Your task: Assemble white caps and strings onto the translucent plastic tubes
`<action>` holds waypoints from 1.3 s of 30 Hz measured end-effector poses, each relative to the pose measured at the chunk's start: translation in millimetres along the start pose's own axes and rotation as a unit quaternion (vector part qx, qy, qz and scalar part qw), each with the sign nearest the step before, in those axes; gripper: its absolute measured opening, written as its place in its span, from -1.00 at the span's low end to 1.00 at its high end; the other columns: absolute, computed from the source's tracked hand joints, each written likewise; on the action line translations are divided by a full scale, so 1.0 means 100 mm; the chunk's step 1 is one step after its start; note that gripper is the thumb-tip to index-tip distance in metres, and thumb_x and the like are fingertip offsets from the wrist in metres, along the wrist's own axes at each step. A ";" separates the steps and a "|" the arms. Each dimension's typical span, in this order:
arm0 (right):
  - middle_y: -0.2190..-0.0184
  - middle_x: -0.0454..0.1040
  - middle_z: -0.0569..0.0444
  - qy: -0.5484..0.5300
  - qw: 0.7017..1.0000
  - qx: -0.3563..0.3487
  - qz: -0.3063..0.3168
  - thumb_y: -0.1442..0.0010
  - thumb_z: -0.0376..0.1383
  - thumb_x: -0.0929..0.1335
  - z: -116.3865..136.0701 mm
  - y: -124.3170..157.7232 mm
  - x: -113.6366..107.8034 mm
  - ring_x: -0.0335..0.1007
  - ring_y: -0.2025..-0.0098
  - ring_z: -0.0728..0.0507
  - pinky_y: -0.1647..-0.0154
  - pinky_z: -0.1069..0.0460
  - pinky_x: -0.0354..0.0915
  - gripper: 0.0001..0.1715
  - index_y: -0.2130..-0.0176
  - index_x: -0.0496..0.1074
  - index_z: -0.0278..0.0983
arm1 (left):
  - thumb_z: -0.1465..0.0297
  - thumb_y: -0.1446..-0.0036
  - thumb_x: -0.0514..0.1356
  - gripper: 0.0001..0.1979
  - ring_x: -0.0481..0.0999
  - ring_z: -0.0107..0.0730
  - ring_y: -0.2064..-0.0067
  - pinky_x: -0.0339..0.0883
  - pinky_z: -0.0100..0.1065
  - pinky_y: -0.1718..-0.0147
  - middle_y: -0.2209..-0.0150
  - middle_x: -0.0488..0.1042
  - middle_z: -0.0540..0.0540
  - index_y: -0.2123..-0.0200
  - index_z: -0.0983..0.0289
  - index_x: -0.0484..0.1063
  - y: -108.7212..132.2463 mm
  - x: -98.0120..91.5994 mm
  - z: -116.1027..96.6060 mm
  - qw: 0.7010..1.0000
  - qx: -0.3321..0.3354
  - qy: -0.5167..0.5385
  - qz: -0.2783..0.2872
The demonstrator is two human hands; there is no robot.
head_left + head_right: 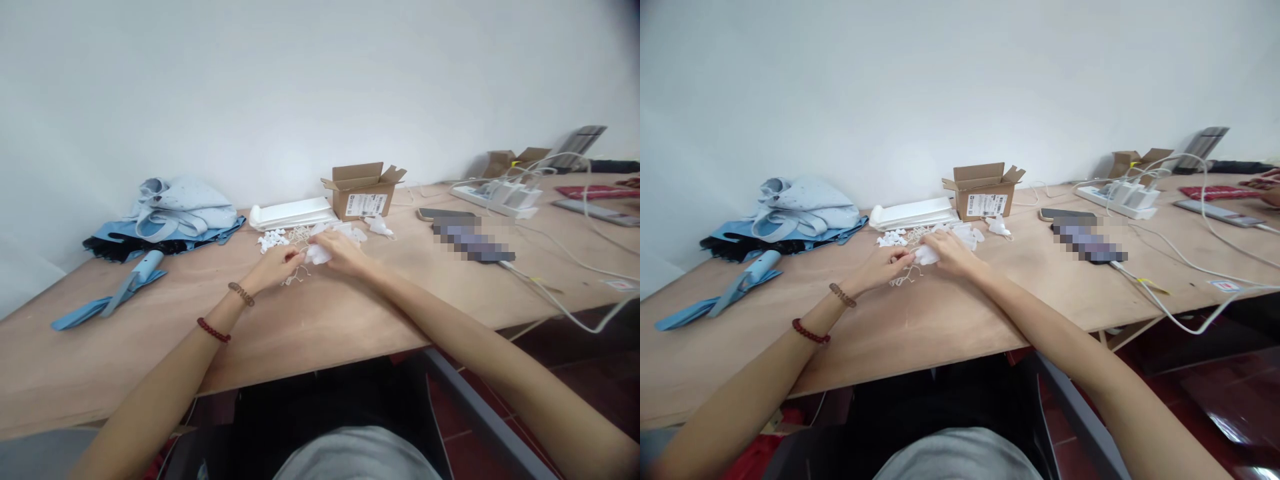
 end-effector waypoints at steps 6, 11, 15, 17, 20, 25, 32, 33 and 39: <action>0.15 0.42 -0.09 0.035 0.999 -0.017 0.024 0.02 -0.53 0.24 0.03 -0.02 0.10 0.26 0.07 -0.22 0.11 -0.04 0.10 -0.54 0.08 0.29 -0.30 | 0.30 -0.01 0.05 -0.72 0.28 -0.48 0.52 0.13 -0.42 0.49 0.62 0.32 -0.01 0.65 0.31 0.32 -0.02 -0.14 0.15 0.981 -0.049 0.178 -0.054; 0.07 0.40 -0.15 0.020 1.000 -0.011 0.006 -0.04 -0.49 0.25 0.08 -0.07 0.08 0.25 0.01 -0.22 0.07 -0.05 0.08 -0.54 0.02 0.24 -0.33 | 0.37 0.05 0.05 -0.71 0.12 -0.54 0.62 -0.01 -0.43 0.59 0.72 0.16 -0.05 0.75 0.29 0.18 0.00 -0.33 0.25 0.956 -0.069 0.247 -0.140; 0.09 0.41 -0.18 0.044 0.999 -0.029 -0.003 -0.08 -0.42 0.27 0.13 -0.12 0.07 0.26 0.03 -0.25 0.09 -0.07 0.09 -0.59 0.02 0.25 -0.35 | 0.40 0.07 0.05 -0.69 0.09 -0.55 0.64 -0.03 -0.41 0.60 0.76 0.09 -0.05 0.79 0.28 0.13 0.00 -0.42 0.24 0.953 -0.056 0.249 -0.161; 0.11 0.42 -0.20 0.058 0.998 -0.026 -0.002 -0.07 -0.42 0.27 0.10 -0.11 0.06 0.27 0.05 -0.26 0.09 -0.07 0.10 -0.57 0.02 0.25 -0.36 | 0.40 0.09 0.05 -0.69 0.09 -0.55 0.64 -0.03 -0.41 0.60 0.77 0.09 -0.05 0.81 0.28 0.12 0.00 -0.48 0.28 0.951 -0.060 0.252 -0.170; 0.08 0.40 -0.23 0.058 0.998 0.003 0.012 0.00 -0.47 0.27 -0.04 -0.04 0.03 0.26 0.04 -0.27 0.06 -0.09 0.13 -0.50 0.01 0.25 -0.40 | 0.40 0.12 0.06 -0.68 0.04 -0.56 0.67 -0.05 -0.41 0.63 0.79 0.02 -0.07 0.82 0.26 0.06 0.06 -0.68 0.43 0.926 -0.081 0.290 -0.228; 0.00 0.36 -0.23 0.012 0.996 0.090 -0.008 0.06 -0.50 0.25 -0.34 0.11 -0.10 0.24 -0.04 -0.27 0.03 -0.11 0.18 -0.41 -0.03 0.22 -0.40 | 0.34 0.09 0.06 -0.69 0.06 -0.54 0.65 -0.02 -0.41 0.63 0.75 0.05 -0.06 0.79 0.25 0.09 0.09 -0.71 0.51 0.952 -0.090 0.245 -0.161; 0.00 0.37 -0.18 -0.031 0.992 0.108 -0.056 0.01 -0.42 0.27 -0.33 0.05 -0.17 0.26 -0.04 -0.26 -0.01 -0.12 0.18 -0.45 -0.03 0.22 -0.33 | 0.03 -0.06 0.04 -0.57 0.41 -0.29 0.36 0.21 -0.36 0.40 0.39 0.46 0.11 0.29 0.26 0.45 0.09 -0.03 0.30 0.996 -0.045 -0.065 0.040; 0.01 0.37 -0.18 -0.030 0.992 0.108 -0.062 0.01 -0.41 0.27 -0.34 0.05 -0.19 0.27 -0.02 -0.27 0.00 -0.13 0.19 -0.45 -0.02 0.22 -0.33 | 0.00 -0.07 0.02 -0.50 0.44 -0.23 0.27 0.25 -0.32 0.33 0.24 0.46 0.15 0.13 0.25 0.41 0.10 0.02 0.26 0.996 -0.038 -0.072 0.029; 0.03 0.37 -0.18 -0.003 0.984 0.142 -0.106 0.04 -0.39 0.30 -0.65 0.14 -0.39 0.27 0.00 -0.31 0.03 -0.15 0.20 -0.41 -0.03 0.22 -0.32 | 0.01 -0.15 -0.04 -0.54 0.41 -0.15 0.22 0.26 -0.22 0.27 0.19 0.40 0.22 0.21 0.27 0.37 0.11 0.30 0.06 0.979 0.026 -0.198 -0.025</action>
Point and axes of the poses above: each hand's wrist, its own y-axis away from the middle knuckle, its own x-axis out of the palm, z = x × y, the point moved 10 cm from there along -y, towards the middle knuckle
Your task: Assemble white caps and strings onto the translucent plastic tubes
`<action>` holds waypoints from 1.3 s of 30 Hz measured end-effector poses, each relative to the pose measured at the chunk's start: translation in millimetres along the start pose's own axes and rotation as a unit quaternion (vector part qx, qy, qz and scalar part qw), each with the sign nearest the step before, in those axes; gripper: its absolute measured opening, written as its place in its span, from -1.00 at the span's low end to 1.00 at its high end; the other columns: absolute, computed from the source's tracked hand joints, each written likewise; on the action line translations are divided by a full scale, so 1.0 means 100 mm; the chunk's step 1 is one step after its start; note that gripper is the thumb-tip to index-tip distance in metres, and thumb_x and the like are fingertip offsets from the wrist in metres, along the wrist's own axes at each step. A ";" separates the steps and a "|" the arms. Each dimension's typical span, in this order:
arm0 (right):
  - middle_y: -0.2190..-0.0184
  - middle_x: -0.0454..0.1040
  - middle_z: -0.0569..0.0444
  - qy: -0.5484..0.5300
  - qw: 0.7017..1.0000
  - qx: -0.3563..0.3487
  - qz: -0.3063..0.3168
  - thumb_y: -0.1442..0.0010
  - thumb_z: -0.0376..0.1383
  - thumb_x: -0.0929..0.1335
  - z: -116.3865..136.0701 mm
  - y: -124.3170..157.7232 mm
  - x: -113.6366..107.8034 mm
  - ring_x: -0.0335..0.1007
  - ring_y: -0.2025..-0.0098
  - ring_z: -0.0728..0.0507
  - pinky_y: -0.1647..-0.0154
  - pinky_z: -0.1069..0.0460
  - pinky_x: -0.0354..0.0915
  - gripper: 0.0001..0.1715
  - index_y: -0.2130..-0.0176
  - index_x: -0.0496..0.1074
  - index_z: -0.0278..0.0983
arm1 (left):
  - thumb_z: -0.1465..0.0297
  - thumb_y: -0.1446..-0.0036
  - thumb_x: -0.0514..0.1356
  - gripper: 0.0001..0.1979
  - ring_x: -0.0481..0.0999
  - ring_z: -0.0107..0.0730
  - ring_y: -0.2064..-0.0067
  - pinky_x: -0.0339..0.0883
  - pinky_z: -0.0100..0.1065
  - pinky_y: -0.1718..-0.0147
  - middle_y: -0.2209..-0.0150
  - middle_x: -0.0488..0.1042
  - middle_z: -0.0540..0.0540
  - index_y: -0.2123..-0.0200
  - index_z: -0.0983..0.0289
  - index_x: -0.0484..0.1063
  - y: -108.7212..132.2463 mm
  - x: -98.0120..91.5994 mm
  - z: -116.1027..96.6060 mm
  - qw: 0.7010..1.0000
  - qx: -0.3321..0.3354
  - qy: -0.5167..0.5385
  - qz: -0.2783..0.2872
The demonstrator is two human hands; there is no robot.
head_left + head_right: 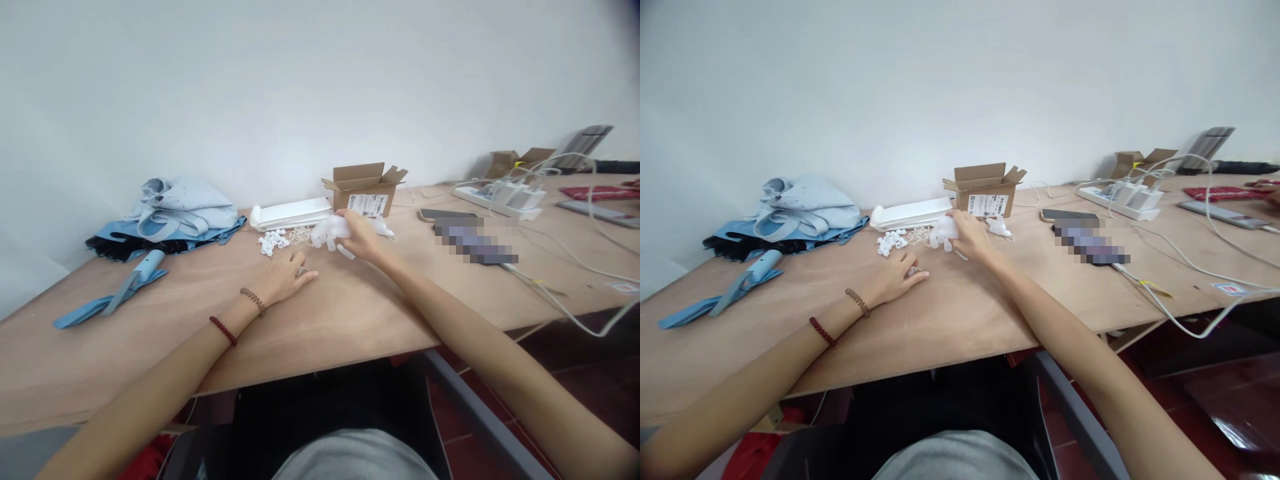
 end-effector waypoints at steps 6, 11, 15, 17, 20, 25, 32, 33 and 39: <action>0.07 0.40 -0.16 0.014 0.997 0.062 -0.048 -0.01 -0.33 0.29 -0.36 -0.05 -0.27 0.30 0.03 -0.31 0.03 -0.15 0.20 -0.51 0.02 0.25 -0.32 | 0.29 -0.23 -0.09 -0.67 0.40 -0.25 0.41 0.21 -0.29 0.36 0.44 0.44 0.19 0.39 0.32 0.38 -0.16 0.19 0.10 0.999 0.004 -0.037 0.024; 0.16 0.46 -0.11 -0.008 0.988 0.142 -0.066 -0.01 -0.27 0.28 -0.66 -0.03 -0.40 0.35 0.12 -0.31 0.13 -0.13 0.25 -0.54 0.05 0.24 -0.30 | 0.33 -0.21 -0.08 -0.67 0.43 -0.21 0.37 0.19 -0.29 0.36 0.44 0.47 0.24 0.39 0.34 0.42 -0.76 -0.06 0.37 0.996 -0.060 -0.043 -0.058; 0.27 0.49 -0.08 0.006 0.978 0.202 -0.045 0.04 -0.27 0.30 -0.83 0.03 -0.35 0.39 0.24 -0.28 0.27 -0.07 0.28 -0.60 0.14 0.29 -0.27 | 0.13 -0.23 -0.13 -0.50 0.46 -0.11 0.27 0.21 -0.23 0.31 0.37 0.47 0.31 0.35 0.35 0.47 -1.22 -0.19 0.63 0.984 -0.140 -0.070 -0.084; 0.32 0.49 -0.07 0.022 0.978 0.206 -0.019 0.06 -0.28 0.31 -0.86 0.05 -0.25 0.39 0.29 -0.26 0.33 -0.05 0.27 -0.64 0.19 0.30 -0.27 | 0.04 -0.22 -0.19 -0.40 0.44 -0.05 0.18 0.23 -0.18 0.25 0.29 0.46 0.33 0.34 0.34 0.48 -1.30 -0.23 0.63 0.983 -0.141 -0.067 -0.097; 0.36 0.49 -0.04 0.044 0.985 0.166 0.013 0.08 -0.31 0.31 -0.85 0.04 -0.08 0.38 0.32 -0.23 0.36 -0.03 0.26 -0.66 0.21 0.30 -0.28 | 0.05 -0.24 -0.26 -0.37 0.34 -0.01 0.03 0.22 -0.12 0.15 0.18 0.41 0.35 0.25 0.35 0.46 -1.19 -0.32 0.45 0.983 -0.107 -0.047 -0.139; 0.39 0.48 -0.04 0.048 0.988 0.142 0.025 0.10 -0.33 0.30 -0.88 -0.07 0.09 0.36 0.36 -0.21 0.38 -0.01 0.24 -0.66 0.23 0.32 -0.30 | -0.05 -0.10 -0.01 -0.27 0.16 0.00 -0.16 0.05 -0.07 -0.11 -0.11 0.22 0.34 -0.17 0.35 0.13 -0.82 -0.07 -0.18 0.994 0.051 0.021 -0.093; 0.20 0.47 -0.08 -0.042 0.983 0.145 0.108 0.11 -0.31 0.37 -0.83 -0.25 0.37 0.37 0.22 -0.19 0.21 -0.03 0.26 -0.47 0.09 0.32 -0.35 | -0.20 0.24 0.17 0.20 -0.29 0.22 -0.32 -0.19 0.12 -0.18 -0.32 -0.24 0.41 -0.29 0.31 -0.29 -0.91 0.39 -0.27 0.995 -0.037 0.082 -0.046; 0.14 0.45 -0.09 -0.060 0.980 0.155 0.113 0.12 -0.31 0.39 -0.83 -0.24 0.39 0.36 0.17 -0.19 0.16 -0.03 0.25 -0.41 0.04 0.30 -0.35 | -0.20 0.25 0.17 0.20 -0.30 0.23 -0.32 -0.21 0.14 -0.18 -0.32 -0.24 0.41 -0.29 0.31 -0.29 -0.96 0.40 -0.28 0.994 -0.040 0.088 -0.051; 0.04 0.42 -0.05 -0.230 0.952 0.179 0.095 -0.08 -0.04 0.32 -0.94 -0.20 0.23 0.31 0.00 -0.15 0.00 -0.05 0.21 -0.51 0.08 0.38 -0.28 | -0.22 0.22 0.13 0.15 -0.27 0.25 -0.31 -0.24 0.17 -0.17 -0.32 -0.21 0.41 -0.29 0.27 -0.23 -1.09 0.44 -0.29 0.994 -0.034 0.091 -0.057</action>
Point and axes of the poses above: each hand's wrist, its own y-axis away from the middle knuckle, its own x-axis out of the palm, z = x × y, the point moved 10 cm from there along -y, towards the middle knuckle
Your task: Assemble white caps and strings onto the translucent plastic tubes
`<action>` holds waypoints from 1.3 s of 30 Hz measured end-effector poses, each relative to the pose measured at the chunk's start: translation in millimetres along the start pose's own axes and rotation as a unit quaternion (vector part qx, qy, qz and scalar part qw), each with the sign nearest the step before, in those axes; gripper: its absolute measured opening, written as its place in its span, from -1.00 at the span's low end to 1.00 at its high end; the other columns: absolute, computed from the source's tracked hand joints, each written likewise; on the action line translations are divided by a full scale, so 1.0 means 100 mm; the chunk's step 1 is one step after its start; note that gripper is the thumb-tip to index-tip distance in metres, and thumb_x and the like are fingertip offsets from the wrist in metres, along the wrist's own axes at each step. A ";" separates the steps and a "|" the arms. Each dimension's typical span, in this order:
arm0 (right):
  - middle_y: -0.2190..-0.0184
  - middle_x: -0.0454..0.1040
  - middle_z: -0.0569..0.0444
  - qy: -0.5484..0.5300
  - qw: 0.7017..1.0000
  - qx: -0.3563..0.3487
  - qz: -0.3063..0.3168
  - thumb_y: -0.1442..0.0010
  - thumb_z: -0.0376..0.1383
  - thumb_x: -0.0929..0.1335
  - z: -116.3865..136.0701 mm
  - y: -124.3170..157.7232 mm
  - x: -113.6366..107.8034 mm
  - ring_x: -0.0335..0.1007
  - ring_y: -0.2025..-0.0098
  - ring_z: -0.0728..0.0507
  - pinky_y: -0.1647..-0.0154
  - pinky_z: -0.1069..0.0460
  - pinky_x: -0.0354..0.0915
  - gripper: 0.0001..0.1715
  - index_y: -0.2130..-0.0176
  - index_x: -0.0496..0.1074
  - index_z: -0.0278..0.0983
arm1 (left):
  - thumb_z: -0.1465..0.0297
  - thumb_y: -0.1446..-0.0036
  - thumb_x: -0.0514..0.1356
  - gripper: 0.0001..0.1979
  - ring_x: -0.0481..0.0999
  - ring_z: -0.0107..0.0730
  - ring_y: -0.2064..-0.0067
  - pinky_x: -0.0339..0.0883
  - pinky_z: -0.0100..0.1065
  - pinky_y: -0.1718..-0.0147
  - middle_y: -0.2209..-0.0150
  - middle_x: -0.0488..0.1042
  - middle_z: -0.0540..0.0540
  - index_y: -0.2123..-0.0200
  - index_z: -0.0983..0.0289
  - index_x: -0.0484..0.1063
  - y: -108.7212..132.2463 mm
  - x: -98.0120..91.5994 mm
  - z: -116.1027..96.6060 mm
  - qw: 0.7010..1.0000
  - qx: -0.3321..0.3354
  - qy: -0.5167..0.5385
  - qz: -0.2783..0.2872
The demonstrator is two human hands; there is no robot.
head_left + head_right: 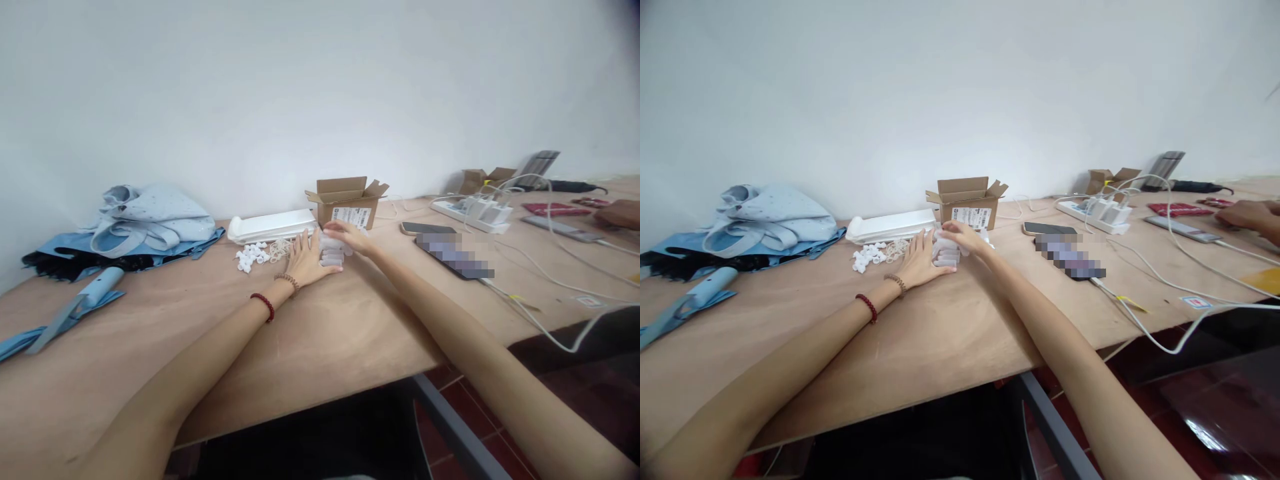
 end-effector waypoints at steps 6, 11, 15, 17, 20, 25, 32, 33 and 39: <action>0.29 0.51 -0.10 -0.019 0.986 0.076 -0.145 -0.15 0.01 0.23 -0.44 0.06 -0.85 0.41 0.22 -0.15 0.15 -0.05 0.29 -0.50 0.28 0.46 -0.36 | -0.20 0.16 0.12 0.09 -0.18 0.23 -0.30 -0.19 0.14 -0.17 -0.30 -0.13 0.41 -0.29 0.33 -0.16 0.03 -0.04 -0.01 1.000 0.005 -0.025 -0.005; 0.18 0.46 -0.13 0.131 0.985 0.105 -0.039 0.09 -0.12 0.45 -0.72 0.18 -0.85 0.39 0.20 -0.17 0.16 -0.04 0.31 -0.46 0.14 0.45 -0.36 | -0.17 0.13 0.12 0.04 -0.13 0.20 -0.29 -0.19 0.13 -0.17 -0.28 -0.05 0.38 -0.27 0.32 -0.11 0.05 -0.06 -0.07 0.999 0.022 -0.033 -0.014; 0.12 0.44 -0.15 0.150 0.980 0.129 0.036 0.11 -0.08 0.46 -0.81 0.24 -0.66 0.40 0.21 -0.19 0.19 -0.05 0.32 -0.25 -0.04 0.36 -0.32 | -0.16 0.12 0.12 0.02 -0.08 0.20 -0.27 -0.14 0.11 -0.17 -0.27 -0.03 0.36 -0.27 0.32 -0.08 0.07 -0.09 -0.12 0.998 0.036 -0.046 -0.030; 0.15 0.46 -0.12 0.155 0.979 0.120 0.050 0.04 -0.07 0.43 -0.80 0.22 -0.56 0.41 0.23 -0.20 0.19 -0.07 0.32 -0.26 -0.08 0.32 -0.30 | -0.16 0.12 0.13 0.01 -0.06 0.19 -0.26 -0.11 0.10 -0.16 -0.27 -0.02 0.37 -0.26 0.33 -0.07 0.08 -0.10 -0.13 0.998 0.036 -0.051 -0.032; 0.07 0.44 -0.10 0.205 0.976 0.058 0.040 -0.11 -0.09 0.32 -0.71 0.16 -0.45 0.36 0.06 -0.23 0.04 -0.09 0.25 -0.46 -0.05 0.36 -0.27 | -0.16 0.11 0.13 0.01 -0.05 0.18 -0.26 -0.10 0.10 -0.15 -0.26 -0.01 0.37 -0.26 0.34 -0.07 0.08 -0.10 -0.13 0.998 0.033 -0.054 -0.029; 0.06 0.42 -0.19 0.364 0.931 0.032 -0.002 -0.26 -0.18 0.17 -0.66 0.13 -0.32 0.29 0.01 -0.25 0.00 -0.08 0.18 -0.60 0.04 0.40 -0.29 | -0.15 0.10 0.12 0.00 -0.03 0.15 -0.25 -0.07 0.10 -0.14 -0.26 -0.01 0.37 -0.27 0.31 -0.10 0.09 -0.10 -0.13 0.996 0.029 -0.074 -0.034; 0.26 0.44 -0.18 0.410 0.910 0.050 -0.034 -0.19 -0.26 0.20 -0.46 0.26 -0.31 0.33 0.23 -0.23 0.24 -0.02 0.17 -0.67 0.06 0.31 -0.29 | -0.11 0.06 0.14 -0.03 -0.05 0.18 -0.26 -0.10 0.17 -0.12 -0.24 0.03 0.40 -0.26 0.34 -0.08 0.22 -0.27 -0.23 0.992 0.061 -0.098 -0.045; 0.31 0.44 -0.13 0.391 0.918 0.056 -0.045 -0.17 -0.26 0.21 -0.43 0.28 -0.36 0.32 0.29 -0.21 0.28 -0.01 0.17 -0.68 0.08 0.30 -0.28 | -0.09 0.04 0.14 -0.06 -0.04 0.18 -0.26 -0.12 0.18 -0.13 -0.24 0.04 0.40 -0.26 0.34 -0.07 0.27 -0.32 -0.26 0.992 0.071 -0.094 -0.050; 0.44 0.37 0.12 0.083 0.971 0.032 -0.223 -0.04 -0.29 0.23 -0.05 0.42 -0.72 0.18 0.51 -0.03 0.47 0.08 0.13 -0.71 0.16 0.17 -0.21 | 0.16 -0.17 0.07 -0.44 0.21 -0.09 -0.17 0.09 -0.06 -0.12 -0.14 0.24 0.30 -0.15 0.32 0.13 0.62 -0.66 -0.31 0.991 0.101 0.057 -0.067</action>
Point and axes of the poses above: each hand's wrist, its own y-axis away from the middle knuckle, its own x-axis out of the palm, z = x × y, the point moved 10 cm from there along -y, towards the middle knuckle
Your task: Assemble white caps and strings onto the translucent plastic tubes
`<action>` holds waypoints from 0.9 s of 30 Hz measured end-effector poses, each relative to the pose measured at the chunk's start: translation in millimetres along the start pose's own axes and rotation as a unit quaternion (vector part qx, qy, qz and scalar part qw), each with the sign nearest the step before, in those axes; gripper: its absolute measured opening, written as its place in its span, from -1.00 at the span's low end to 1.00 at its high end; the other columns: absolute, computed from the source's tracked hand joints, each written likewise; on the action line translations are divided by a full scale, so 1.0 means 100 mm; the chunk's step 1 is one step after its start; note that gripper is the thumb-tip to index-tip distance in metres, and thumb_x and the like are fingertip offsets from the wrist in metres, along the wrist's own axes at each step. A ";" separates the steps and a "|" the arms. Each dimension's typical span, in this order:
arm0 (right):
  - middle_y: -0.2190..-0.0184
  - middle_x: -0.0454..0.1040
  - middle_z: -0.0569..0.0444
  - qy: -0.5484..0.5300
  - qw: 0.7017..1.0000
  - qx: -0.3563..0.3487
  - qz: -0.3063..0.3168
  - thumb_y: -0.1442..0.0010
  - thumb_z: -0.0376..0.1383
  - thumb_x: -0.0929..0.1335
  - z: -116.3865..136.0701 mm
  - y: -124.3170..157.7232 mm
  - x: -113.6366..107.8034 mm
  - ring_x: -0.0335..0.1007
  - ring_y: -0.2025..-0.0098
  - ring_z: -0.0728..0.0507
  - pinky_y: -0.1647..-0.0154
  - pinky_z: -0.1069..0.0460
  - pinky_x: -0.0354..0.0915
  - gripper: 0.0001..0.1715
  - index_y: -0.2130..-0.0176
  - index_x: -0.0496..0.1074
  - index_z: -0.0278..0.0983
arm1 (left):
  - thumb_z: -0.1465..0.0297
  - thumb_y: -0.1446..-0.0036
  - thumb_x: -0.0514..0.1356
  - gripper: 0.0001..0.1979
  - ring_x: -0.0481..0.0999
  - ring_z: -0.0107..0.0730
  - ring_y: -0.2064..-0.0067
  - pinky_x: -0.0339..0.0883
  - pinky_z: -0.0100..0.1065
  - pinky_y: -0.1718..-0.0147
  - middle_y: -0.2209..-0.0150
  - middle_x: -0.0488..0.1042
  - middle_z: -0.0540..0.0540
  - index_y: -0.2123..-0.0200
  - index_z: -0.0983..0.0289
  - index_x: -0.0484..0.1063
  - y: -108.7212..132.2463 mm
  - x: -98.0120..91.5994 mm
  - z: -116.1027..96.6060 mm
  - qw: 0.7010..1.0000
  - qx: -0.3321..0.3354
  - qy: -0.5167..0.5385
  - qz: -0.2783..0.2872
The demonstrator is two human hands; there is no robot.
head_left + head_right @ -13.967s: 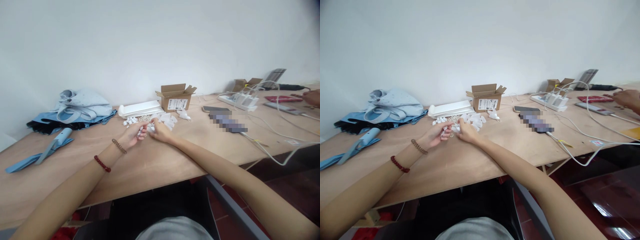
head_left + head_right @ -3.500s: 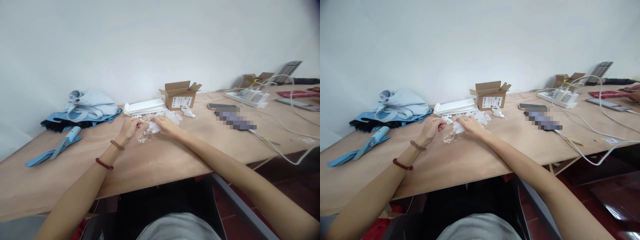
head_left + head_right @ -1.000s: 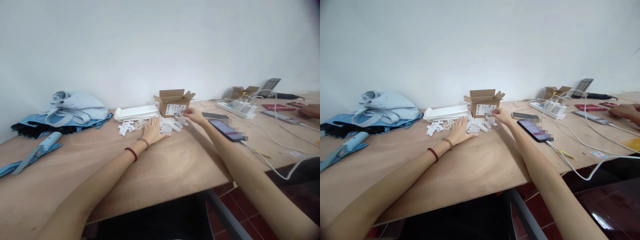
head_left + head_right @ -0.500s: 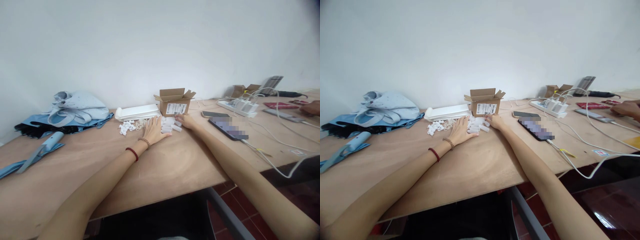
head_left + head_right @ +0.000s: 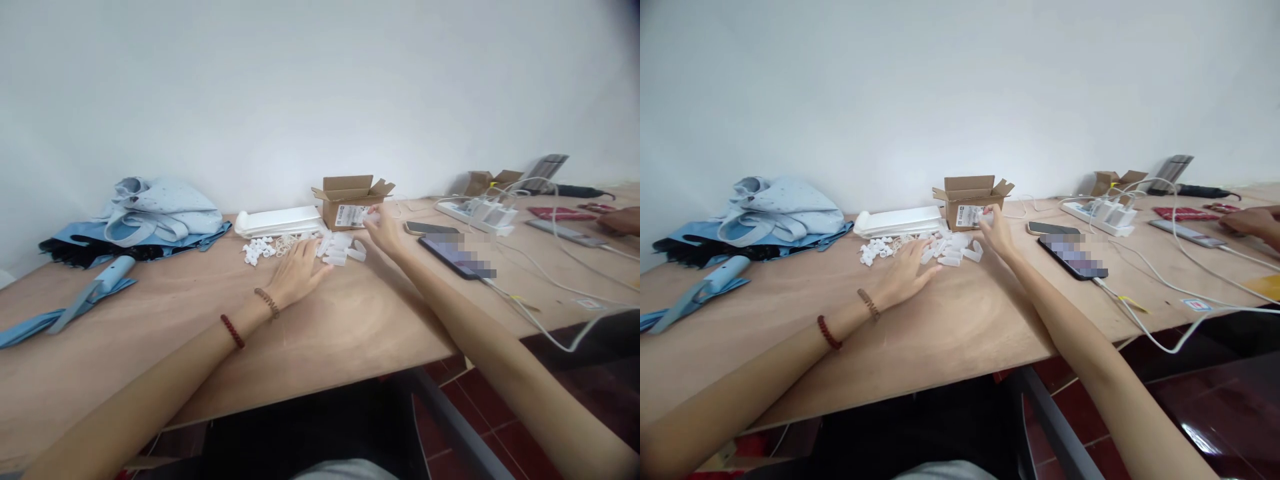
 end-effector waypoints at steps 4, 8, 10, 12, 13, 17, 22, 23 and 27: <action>0.49 0.38 0.20 -0.307 0.934 0.124 0.135 -0.05 -0.22 0.23 0.41 0.33 0.53 0.16 0.61 0.01 0.64 0.16 0.01 -0.69 0.16 0.09 -0.13 | 0.18 -0.15 0.08 -0.58 0.47 -0.22 0.11 0.35 -0.19 0.14 0.12 0.46 0.23 0.02 0.33 0.32 0.14 0.05 0.28 0.959 -0.158 0.225 0.062; 0.58 0.33 0.26 -0.420 0.862 0.150 0.240 -0.01 -0.28 0.28 0.95 0.75 1.11 0.15 0.66 0.05 0.69 0.19 -0.02 -0.69 0.19 0.16 -0.14 | 0.24 -0.12 0.12 -0.69 0.52 -0.32 0.24 0.38 -0.35 0.35 0.18 0.50 0.22 0.15 0.34 0.38 0.29 0.14 0.49 0.854 -0.294 0.423 0.069; 0.61 0.31 0.26 -0.428 0.854 0.152 0.253 -0.01 -0.30 0.28 1.07 0.87 1.28 0.14 0.67 0.05 0.70 0.18 0.02 -0.73 0.21 0.24 -0.17 | 0.27 -0.10 0.15 -0.74 0.53 -0.33 0.24 0.36 -0.39 0.38 0.21 0.52 0.21 0.22 0.33 0.40 0.34 0.12 0.56 0.821 -0.316 0.473 0.050; 0.60 0.33 0.24 -0.423 0.855 0.157 0.253 -0.02 -0.30 0.29 1.09 0.95 1.38 0.16 0.67 0.06 0.71 0.17 0.05 -0.77 0.23 0.31 -0.22 | 0.28 -0.08 0.17 -0.77 0.54 -0.34 0.27 0.33 -0.42 0.40 0.27 0.53 0.18 0.26 0.32 0.40 0.39 0.11 0.62 0.807 -0.332 0.487 0.040; 0.60 0.35 0.22 -0.420 0.856 0.159 0.256 -0.03 -0.29 0.29 1.08 0.98 1.40 0.18 0.67 0.05 0.72 0.17 0.06 -0.79 0.24 0.33 -0.23 | 0.27 -0.06 0.18 -0.77 0.54 -0.35 0.30 0.31 -0.43 0.43 0.31 0.54 0.16 0.27 0.32 0.40 0.41 0.11 0.65 0.808 -0.335 0.483 0.037; 0.62 0.37 0.15 -0.419 0.853 0.167 0.261 -0.08 -0.25 0.29 1.02 1.07 1.43 0.26 0.67 0.00 0.76 0.14 0.10 -0.85 0.33 0.33 -0.29 | 0.22 0.00 0.23 -0.73 0.50 -0.36 0.36 0.25 -0.44 0.49 0.43 0.53 0.13 0.35 0.33 0.47 0.40 0.05 0.70 0.859 -0.295 0.415 0.042; 0.66 0.37 0.16 -0.418 0.863 0.181 0.218 -0.06 -0.28 0.30 0.91 1.07 1.35 0.29 0.69 -0.02 0.78 0.14 0.13 -0.88 0.37 0.31 -0.30 | 0.20 -0.06 0.17 -0.72 0.50 -0.34 0.33 0.34 -0.31 0.27 0.44 0.53 0.11 0.39 0.32 0.47 0.31 -0.04 0.62 0.923 -0.206 0.322 0.050; 0.68 0.36 0.16 -0.419 0.863 0.182 0.217 -0.06 -0.28 0.30 0.90 1.07 1.34 0.27 0.70 -0.01 0.78 0.14 0.11 -0.89 0.39 0.31 -0.31 | 0.21 -0.08 0.15 -0.72 0.50 -0.32 0.32 0.34 -0.28 0.24 0.40 0.53 0.12 0.34 0.33 0.46 0.30 -0.08 0.59 0.936 -0.191 0.292 0.047; 0.64 0.41 0.09 -0.430 0.844 0.213 0.239 -0.07 -0.31 0.25 0.89 1.09 1.38 0.28 0.66 -0.02 0.74 0.13 0.14 -0.86 0.44 0.34 -0.33 | 0.34 -0.05 0.17 -0.62 0.39 -0.12 0.00 0.28 -0.13 0.05 0.03 0.40 0.25 0.04 0.33 0.34 0.25 -0.34 0.26 0.998 -0.037 0.054 -0.007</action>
Point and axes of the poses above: each hand's wrist, its own y-axis away from the middle knuckle, its own x-axis out of the palm, z = x × y, the point moved 10 cm from there along -y, towards the middle knuckle
